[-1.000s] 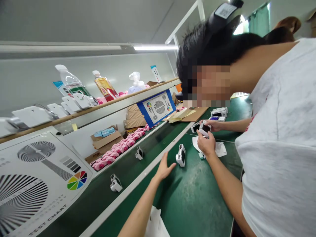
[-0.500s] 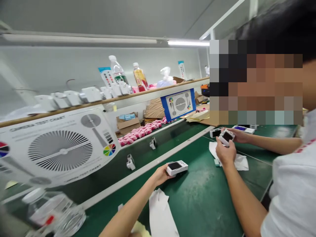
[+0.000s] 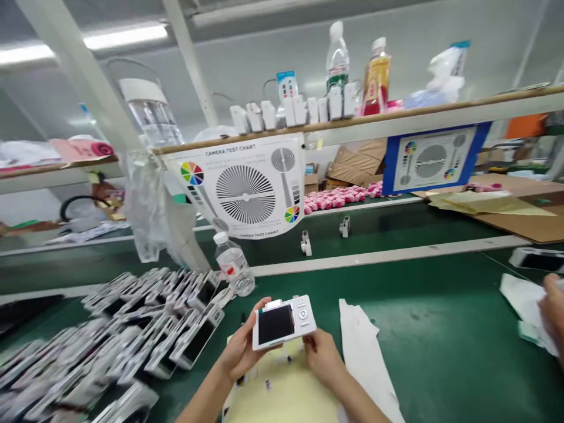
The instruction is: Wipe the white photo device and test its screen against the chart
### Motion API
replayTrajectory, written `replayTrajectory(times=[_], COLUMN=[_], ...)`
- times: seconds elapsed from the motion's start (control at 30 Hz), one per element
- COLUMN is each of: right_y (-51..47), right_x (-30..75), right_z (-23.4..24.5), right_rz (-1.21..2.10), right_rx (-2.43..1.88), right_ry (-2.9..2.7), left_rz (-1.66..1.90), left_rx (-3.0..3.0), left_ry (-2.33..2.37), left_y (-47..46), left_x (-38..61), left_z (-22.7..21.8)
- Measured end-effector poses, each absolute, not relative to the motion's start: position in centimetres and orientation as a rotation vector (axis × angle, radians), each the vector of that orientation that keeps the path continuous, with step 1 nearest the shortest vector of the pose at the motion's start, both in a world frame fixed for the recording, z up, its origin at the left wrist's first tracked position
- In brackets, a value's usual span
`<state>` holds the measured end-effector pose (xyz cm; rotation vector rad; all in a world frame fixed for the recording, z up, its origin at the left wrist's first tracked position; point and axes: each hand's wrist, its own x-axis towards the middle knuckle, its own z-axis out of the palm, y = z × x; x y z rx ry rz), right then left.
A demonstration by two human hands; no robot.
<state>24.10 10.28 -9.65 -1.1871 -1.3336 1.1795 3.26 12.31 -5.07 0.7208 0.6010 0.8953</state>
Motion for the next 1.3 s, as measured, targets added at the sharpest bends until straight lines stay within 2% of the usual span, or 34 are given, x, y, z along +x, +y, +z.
replayTrajectory(times=[0.17,0.3,0.5,0.77,1.3], right_y=[9.9,9.4,8.9,8.9,9.0], right_x=[21.6,22.2,22.0,21.6,22.1], right_z=[-10.7,-9.9,-9.8,-10.0,-10.5], right_rz=[1.446,1.506,1.34,1.234,1.139], right_rx=[-1.126,-1.099,-1.251,-1.392,-1.283], right_ry=[-1.141,-1.012,-1.229,-1.253,-1.287], left_rz=[0.89,0.883,0.866,0.818,0.751], left_rx=[0.714,0.79,0.994,1.149,1.352], left_ry=[0.679,0.696,0.709,0.723,0.701], left_y=[10.4,10.4,9.8,9.9,10.3], left_x=[1.8,2.6,3.2,2.9,2.6], left_z=[-6.8,-7.7,-8.1,-8.6,-8.8])
